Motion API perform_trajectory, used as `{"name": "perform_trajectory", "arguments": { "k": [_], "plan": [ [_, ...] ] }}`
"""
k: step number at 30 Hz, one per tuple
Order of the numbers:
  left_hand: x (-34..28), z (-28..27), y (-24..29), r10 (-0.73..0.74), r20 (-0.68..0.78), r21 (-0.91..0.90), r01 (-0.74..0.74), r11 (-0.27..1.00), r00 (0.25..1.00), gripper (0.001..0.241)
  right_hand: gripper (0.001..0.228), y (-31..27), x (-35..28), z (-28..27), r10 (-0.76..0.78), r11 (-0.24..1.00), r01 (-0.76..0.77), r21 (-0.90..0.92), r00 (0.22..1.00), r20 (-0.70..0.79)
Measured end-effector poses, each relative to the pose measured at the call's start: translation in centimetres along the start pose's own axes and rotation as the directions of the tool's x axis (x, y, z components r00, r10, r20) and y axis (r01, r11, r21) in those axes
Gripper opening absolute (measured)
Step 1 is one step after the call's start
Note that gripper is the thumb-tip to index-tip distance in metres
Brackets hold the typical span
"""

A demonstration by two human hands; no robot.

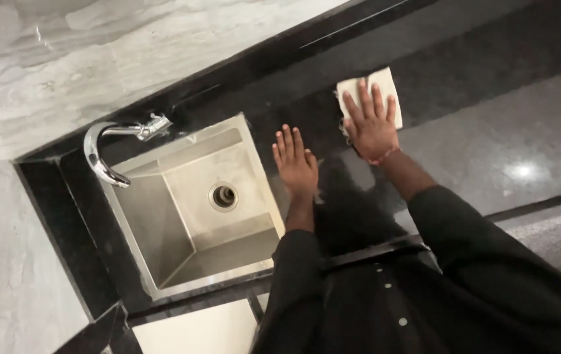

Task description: The person washes their hands under a running faucet, then uses a white cloth to wipe the sink basin and the surrounding black countertop. They continue wiping the countertop surface thoroughly.

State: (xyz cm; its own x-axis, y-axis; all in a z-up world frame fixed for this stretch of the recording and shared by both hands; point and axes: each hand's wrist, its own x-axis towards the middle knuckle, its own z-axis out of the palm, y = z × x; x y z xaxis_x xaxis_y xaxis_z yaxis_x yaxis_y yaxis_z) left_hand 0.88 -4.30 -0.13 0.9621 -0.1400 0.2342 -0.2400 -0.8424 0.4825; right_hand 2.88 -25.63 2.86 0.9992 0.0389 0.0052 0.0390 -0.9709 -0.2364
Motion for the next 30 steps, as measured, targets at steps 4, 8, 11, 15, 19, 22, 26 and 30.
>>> {"name": "perform_trajectory", "arguments": {
  "k": [4,8,11,15,19,22,26,30],
  "plan": [
    [-0.3,1.2,-0.6,-0.018,0.061,0.075,0.013,0.997,0.998,0.062,0.065,1.4,-6.6,-0.5,0.091,0.996,-0.091,0.01,0.996,0.013],
    [0.8,2.0,1.8,-0.022,0.04,0.045,0.02,0.999,0.999,0.064,0.068,2.2,-12.9,-0.1,0.19,0.982,-0.19,0.0,0.982,0.001],
    [1.8,2.8,5.3,0.079,0.029,-0.019,-0.078,0.997,0.996,0.066,0.068,2.1,-17.0,0.1,0.253,0.967,-0.252,-0.034,0.967,0.028],
    [1.4,3.8,7.0,0.164,0.086,-0.036,-0.161,0.986,0.983,0.067,0.068,1.5,-18.5,-0.5,0.255,0.966,-0.254,-0.047,0.967,0.012],
    [1.5,4.1,7.2,0.177,0.158,0.025,-0.183,0.983,0.971,0.071,0.068,1.7,-17.8,-1.1,0.232,0.97,-0.227,-0.091,0.972,0.04],
    [1.0,4.0,7.4,0.171,0.158,0.032,-0.178,0.984,0.973,0.071,0.068,2.0,-15.8,-1.7,0.185,0.98,-0.181,-0.078,0.981,0.059],
    [1.4,3.6,7.7,0.169,0.121,0.016,-0.172,0.985,0.978,0.07,0.066,3.0,-10.8,-1.3,0.097,0.992,-0.093,-0.084,0.994,0.042],
    [1.5,3.7,7.8,0.135,0.126,0.015,-0.138,0.99,0.983,0.068,0.066,4.1,-4.2,-1.7,0.014,0.999,-0.012,-0.05,0.999,0.041]
  ]
}}
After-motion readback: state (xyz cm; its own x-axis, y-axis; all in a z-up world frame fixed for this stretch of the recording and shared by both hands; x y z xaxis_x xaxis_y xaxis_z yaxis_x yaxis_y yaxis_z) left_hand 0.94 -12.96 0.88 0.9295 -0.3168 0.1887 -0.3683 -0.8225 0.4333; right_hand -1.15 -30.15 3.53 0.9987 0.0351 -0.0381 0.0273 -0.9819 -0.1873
